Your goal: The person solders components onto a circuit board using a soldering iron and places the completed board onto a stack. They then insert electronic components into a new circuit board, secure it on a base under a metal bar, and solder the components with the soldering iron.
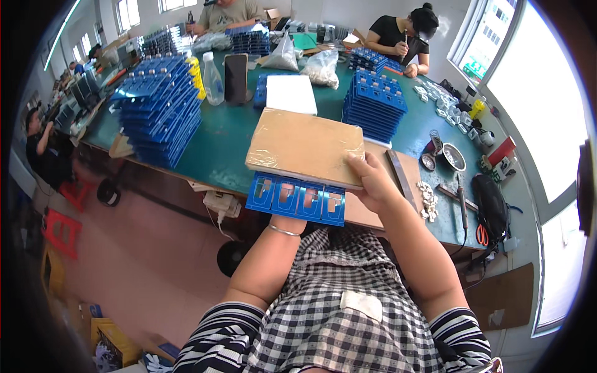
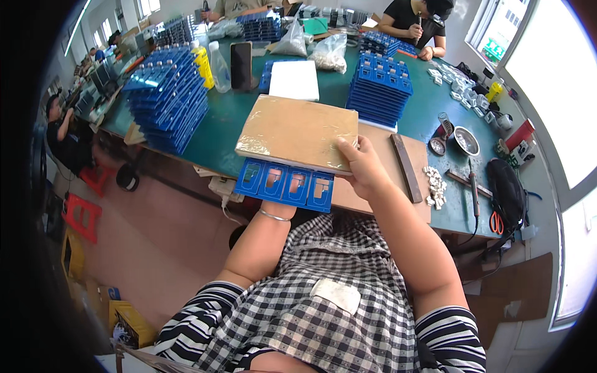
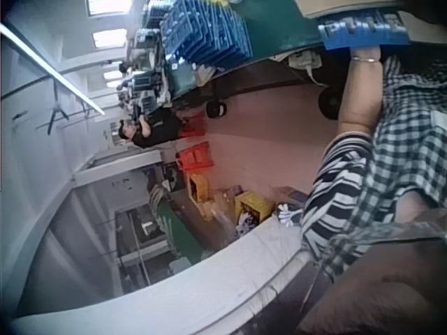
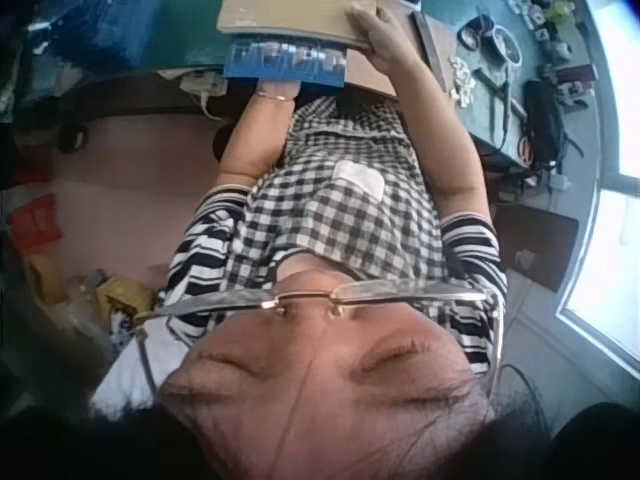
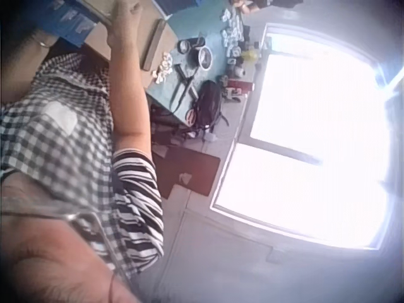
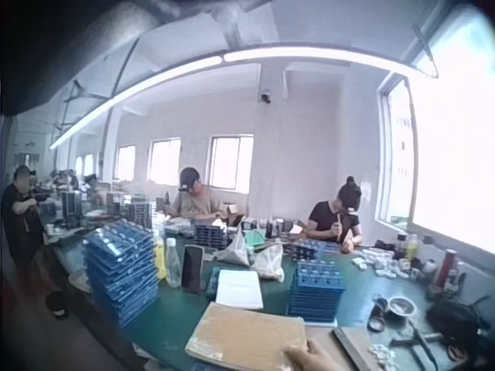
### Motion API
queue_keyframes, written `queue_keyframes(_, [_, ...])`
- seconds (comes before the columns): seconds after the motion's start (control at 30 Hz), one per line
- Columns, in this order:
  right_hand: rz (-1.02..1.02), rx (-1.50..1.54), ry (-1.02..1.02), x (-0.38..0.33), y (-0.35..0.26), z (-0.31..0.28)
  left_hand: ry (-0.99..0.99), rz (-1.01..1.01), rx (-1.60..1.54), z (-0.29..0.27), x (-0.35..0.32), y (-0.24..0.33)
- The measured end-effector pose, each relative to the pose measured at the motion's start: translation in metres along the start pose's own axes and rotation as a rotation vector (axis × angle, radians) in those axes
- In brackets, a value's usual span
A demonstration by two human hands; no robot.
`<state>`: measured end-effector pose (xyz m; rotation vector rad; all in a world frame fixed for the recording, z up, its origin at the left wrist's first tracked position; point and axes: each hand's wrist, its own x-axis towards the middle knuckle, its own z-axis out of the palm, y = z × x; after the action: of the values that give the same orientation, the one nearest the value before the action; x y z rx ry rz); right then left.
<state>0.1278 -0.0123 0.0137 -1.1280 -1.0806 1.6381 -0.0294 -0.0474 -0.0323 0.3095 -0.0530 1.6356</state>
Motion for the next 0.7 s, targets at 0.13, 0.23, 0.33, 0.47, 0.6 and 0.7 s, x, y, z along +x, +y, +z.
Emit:
queue_keyframes(0.13, [-0.148,-0.468,0.363,-0.008,-0.013,-0.026,0.041,-0.083,0.002,-0.008,-0.007,-0.01])
queue_keyframes(0.23, [-0.482,-1.062,0.314,0.004,-0.023,-0.016,0.052,-0.17,0.05,-0.003,-0.004,-0.014])
queue_keyframes(0.33, [-0.791,-1.308,0.213,0.017,-0.002,0.021,0.047,-0.283,0.137,0.007,0.004,-0.017])
queue_keyframes(0.47, [-0.916,-1.29,0.271,0.03,0.012,0.03,-0.053,-0.486,0.346,0.021,0.033,-0.02])
queue_keyframes(0.6, [-1.268,-0.734,0.511,0.054,0.016,-0.004,-0.301,-0.634,0.661,0.033,0.073,-0.026])
queue_keyframes(0.7, [-1.293,-0.185,0.556,0.086,0.047,-0.024,-0.614,-0.563,0.93,0.032,0.093,-0.04])
